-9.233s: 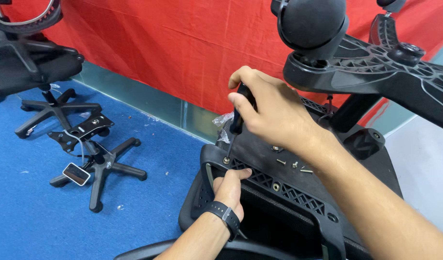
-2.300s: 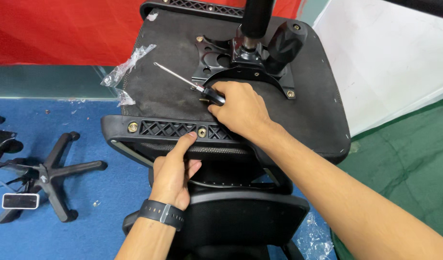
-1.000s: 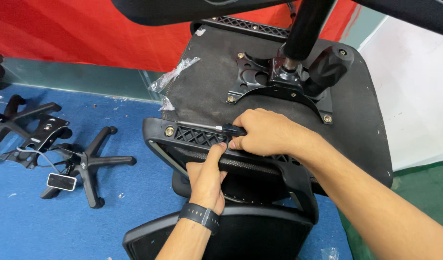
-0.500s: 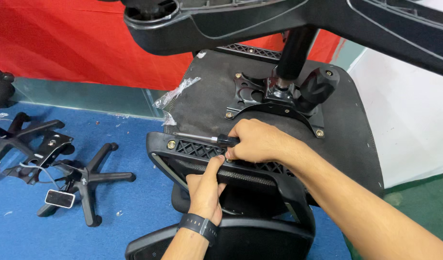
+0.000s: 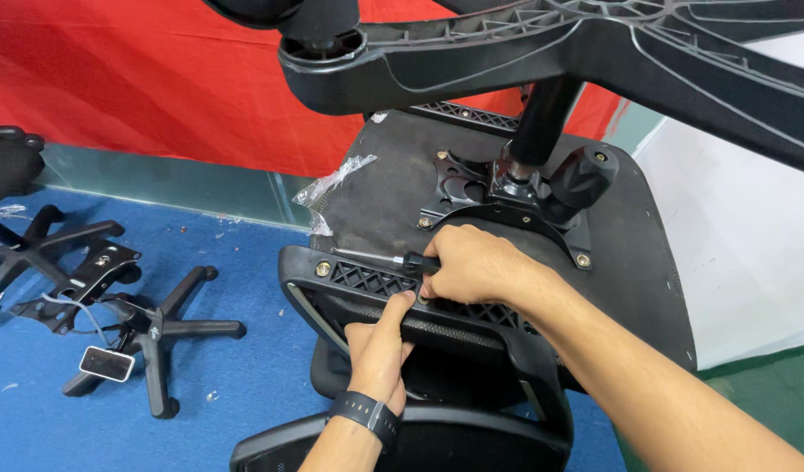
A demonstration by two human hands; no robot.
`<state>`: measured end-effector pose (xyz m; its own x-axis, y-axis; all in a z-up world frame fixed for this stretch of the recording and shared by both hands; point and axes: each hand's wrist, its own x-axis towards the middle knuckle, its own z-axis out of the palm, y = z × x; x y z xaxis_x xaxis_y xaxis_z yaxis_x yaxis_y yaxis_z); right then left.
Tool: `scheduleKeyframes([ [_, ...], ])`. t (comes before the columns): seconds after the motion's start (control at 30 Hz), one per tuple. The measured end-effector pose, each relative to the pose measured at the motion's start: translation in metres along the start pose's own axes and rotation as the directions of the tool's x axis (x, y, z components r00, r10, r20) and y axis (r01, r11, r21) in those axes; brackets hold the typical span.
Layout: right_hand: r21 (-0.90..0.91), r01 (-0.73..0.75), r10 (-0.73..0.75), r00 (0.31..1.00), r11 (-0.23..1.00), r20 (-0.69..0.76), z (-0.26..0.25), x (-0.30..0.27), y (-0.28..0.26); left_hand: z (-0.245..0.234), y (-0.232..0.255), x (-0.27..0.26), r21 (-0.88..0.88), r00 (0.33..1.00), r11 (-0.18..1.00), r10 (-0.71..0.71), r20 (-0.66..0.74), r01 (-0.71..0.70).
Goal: The person attaches a black plastic frame to the underside of an office chair seat using a screwdriver and multiple screws. They align the frame, insert screws into the mounting holes, and tighten each screw to secure the frame to the seat.
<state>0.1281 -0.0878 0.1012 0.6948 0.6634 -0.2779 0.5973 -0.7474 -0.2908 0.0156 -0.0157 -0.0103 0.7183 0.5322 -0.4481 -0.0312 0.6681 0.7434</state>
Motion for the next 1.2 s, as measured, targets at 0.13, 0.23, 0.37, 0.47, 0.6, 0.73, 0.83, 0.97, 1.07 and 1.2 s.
scheduleKeyframes([
  [0.13,0.120,-0.031,0.025,0.999,0.992,0.047,-0.001,0.000,0.006,-0.002,-0.002,0.002,-0.038,0.998,0.998,0.044,0.039,-0.043],
  [0.23,0.168,-0.035,0.034,0.999,0.985,0.010,0.004,0.000,0.010,-0.004,-0.002,0.004,-0.014,0.997,0.998,0.058,0.055,-0.057],
  [0.37,0.318,-0.045,0.038,0.999,0.947,0.030,0.009,0.001,0.015,-0.006,-0.003,0.005,-0.034,0.998,0.999,0.040,0.057,-0.038],
  [0.47,0.356,-0.029,0.020,0.999,0.934,0.031,0.010,0.003,0.017,-0.004,-0.002,0.002,-0.062,0.999,0.998,0.013,0.037,-0.011],
  [0.6,0.404,-0.033,0.014,0.999,0.914,0.051,0.010,0.002,0.023,-0.002,0.000,-0.001,-0.030,1.000,1.000,-0.009,-0.028,0.008],
  [0.73,0.421,-0.052,0.028,0.998,0.906,0.064,0.010,-0.003,0.027,-0.001,0.000,-0.003,-0.056,0.999,0.998,0.031,-0.029,-0.032],
  [0.83,0.403,-0.032,0.016,0.999,0.915,0.045,0.011,-0.006,0.025,0.000,0.000,-0.002,-0.084,0.999,0.995,0.043,-0.011,-0.043],
  [0.97,0.363,0.013,-0.022,1.000,0.932,0.020,0.010,-0.006,0.021,-0.002,0.001,-0.001,-0.077,0.999,0.996,0.043,0.008,-0.042],
  [1.07,0.344,0.000,-0.018,0.999,0.939,0.049,0.011,-0.006,0.021,-0.003,0.000,-0.001,-0.093,0.997,0.993,0.070,0.036,-0.067],
  [1.2,0.315,0.026,-0.023,1.000,0.949,-0.014,0.018,-0.002,0.017,-0.004,-0.001,0.001,-0.112,0.996,0.991,0.079,0.048,-0.073],
])
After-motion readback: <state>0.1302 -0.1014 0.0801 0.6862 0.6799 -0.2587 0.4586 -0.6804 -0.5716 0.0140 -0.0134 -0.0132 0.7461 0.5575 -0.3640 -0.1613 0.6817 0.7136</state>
